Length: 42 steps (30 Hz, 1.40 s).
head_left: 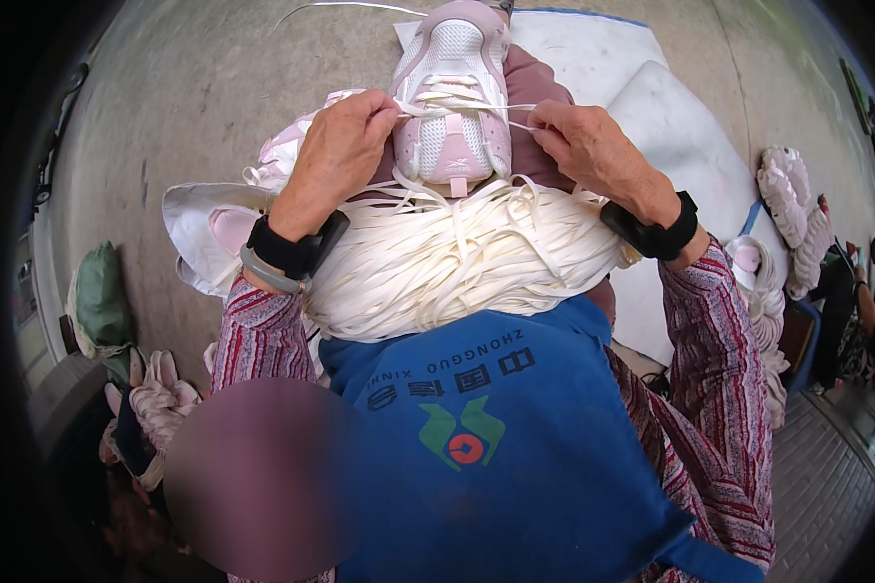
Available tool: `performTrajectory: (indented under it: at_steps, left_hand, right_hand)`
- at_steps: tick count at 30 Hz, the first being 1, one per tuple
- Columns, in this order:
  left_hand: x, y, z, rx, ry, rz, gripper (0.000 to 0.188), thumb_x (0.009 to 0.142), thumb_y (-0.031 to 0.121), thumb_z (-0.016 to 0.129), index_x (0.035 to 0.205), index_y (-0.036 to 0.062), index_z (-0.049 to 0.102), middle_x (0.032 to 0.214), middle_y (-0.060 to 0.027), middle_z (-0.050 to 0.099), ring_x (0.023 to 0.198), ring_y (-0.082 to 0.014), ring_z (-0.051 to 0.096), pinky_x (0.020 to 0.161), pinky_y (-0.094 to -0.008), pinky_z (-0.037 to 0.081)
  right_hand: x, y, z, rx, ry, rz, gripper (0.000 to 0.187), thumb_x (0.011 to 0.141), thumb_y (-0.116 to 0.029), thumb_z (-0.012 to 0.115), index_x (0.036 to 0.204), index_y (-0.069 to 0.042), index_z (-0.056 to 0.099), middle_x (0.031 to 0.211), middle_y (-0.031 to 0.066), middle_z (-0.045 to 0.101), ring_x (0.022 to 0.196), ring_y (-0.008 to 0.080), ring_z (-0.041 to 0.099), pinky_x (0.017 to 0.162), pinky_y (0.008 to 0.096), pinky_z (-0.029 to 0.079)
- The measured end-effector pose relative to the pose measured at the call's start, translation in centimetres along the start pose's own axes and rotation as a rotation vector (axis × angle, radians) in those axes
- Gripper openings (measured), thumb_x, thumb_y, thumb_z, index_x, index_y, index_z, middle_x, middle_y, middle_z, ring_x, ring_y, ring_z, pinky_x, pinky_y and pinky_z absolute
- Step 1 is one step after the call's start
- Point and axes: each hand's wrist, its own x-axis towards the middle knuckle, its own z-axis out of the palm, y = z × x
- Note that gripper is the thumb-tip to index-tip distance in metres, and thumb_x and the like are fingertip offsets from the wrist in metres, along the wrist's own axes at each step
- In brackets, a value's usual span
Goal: Lacing up pink and white sneakers as part of a manufacturing process.
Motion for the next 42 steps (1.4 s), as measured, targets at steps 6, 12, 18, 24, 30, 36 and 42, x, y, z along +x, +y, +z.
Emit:
performTrajectory:
  at_steps: [6, 12, 18, 24, 30, 36, 42]
  left_hand:
    - [0.5, 0.4, -0.6, -0.009, -0.07, -0.023, 0.024, 0.091, 0.02, 0.049, 0.092, -0.0009, 0.06, 0.084, -0.0205, 0.063, 0.078, -0.038, 0.06, 0.071, -0.0421, 0.046]
    - [0.6, 0.5, -0.1, 0.079, 0.002, 0.097, 0.023, 0.09, 0.017, 0.048, 0.088, -0.0028, 0.059, 0.084, -0.022, 0.062, 0.077, -0.0395, 0.059, 0.072, -0.0436, 0.046]
    - [0.6, 0.6, 0.0, 0.13, 0.004, 0.09, 0.022, 0.088, 0.016, 0.05, 0.086, -0.0029, 0.061, 0.084, -0.0229, 0.062, 0.077, -0.0404, 0.059, 0.072, -0.0449, 0.046]
    - [0.8, 0.2, 0.4, 0.196, 0.02, 0.138, 0.024, 0.09, 0.02, 0.056, 0.092, -0.003, 0.063, 0.077, -0.014, 0.062, 0.067, -0.0241, 0.057, 0.065, -0.0335, 0.046]
    - [0.4, -1.0, 0.3, -0.146, -0.018, -0.086, 0.022, 0.087, 0.02, 0.062, 0.09, -0.002, 0.064, 0.074, -0.0107, 0.064, 0.062, -0.0151, 0.056, 0.06, -0.0287, 0.046]
    - [0.2, 0.1, 0.7, 0.04, 0.059, 0.06, 0.019, 0.084, 0.019, 0.064, 0.085, -0.0001, 0.066, 0.073, -0.0103, 0.065, 0.065, -0.0223, 0.06, 0.062, -0.0335, 0.048]
    - [-2.0, 1.4, 0.5, 0.354, 0.332, 0.345, 0.025, 0.077, 0.022, 0.072, 0.094, 0.0044, 0.065, 0.09, -0.0109, 0.059, 0.083, -0.03, 0.057, 0.073, -0.0402, 0.046]
  right_hand:
    - [1.2, -0.9, 0.1, 0.103, 0.1, 0.0, 0.019, 0.084, -0.015, 0.056, 0.089, -0.002, 0.068, 0.077, 0.0178, 0.065, 0.068, 0.0342, 0.062, 0.065, 0.0395, 0.05]
    - [1.9, -1.0, 0.2, 0.153, 0.144, 0.072, 0.02, 0.084, -0.019, 0.058, 0.085, -0.002, 0.07, 0.073, 0.017, 0.065, 0.064, 0.0309, 0.062, 0.064, 0.0379, 0.05]
    - [2.3, -1.0, 0.7, 0.14, 0.09, 0.031, 0.018, 0.088, -0.015, 0.06, 0.091, 0.0, 0.067, 0.07, 0.0144, 0.063, 0.061, 0.0231, 0.057, 0.061, 0.0322, 0.047]
    - [2.7, -1.3, 0.8, 0.123, 0.109, 0.05, 0.018, 0.088, -0.015, 0.06, 0.088, 0.002, 0.066, 0.069, 0.0151, 0.061, 0.062, 0.0229, 0.056, 0.06, 0.0329, 0.046]
    - [2.6, -1.7, 0.7, 0.21, 0.096, 0.09, 0.018, 0.087, -0.015, 0.06, 0.087, 0.002, 0.065, 0.068, 0.0148, 0.06, 0.06, 0.0226, 0.054, 0.059, 0.0329, 0.045]
    - [2.9, -1.8, 1.5, 0.118, 0.177, -0.005, 0.016, 0.086, -0.014, 0.061, 0.086, 0.002, 0.065, 0.069, 0.0163, 0.061, 0.06, 0.0262, 0.056, 0.059, 0.034, 0.046]
    - [2.9, -1.6, 1.8, 0.024, 0.254, -0.105, 0.014, 0.084, -0.013, 0.062, 0.081, 0.0, 0.065, 0.072, 0.0175, 0.061, 0.065, 0.0325, 0.06, 0.059, 0.0377, 0.047]
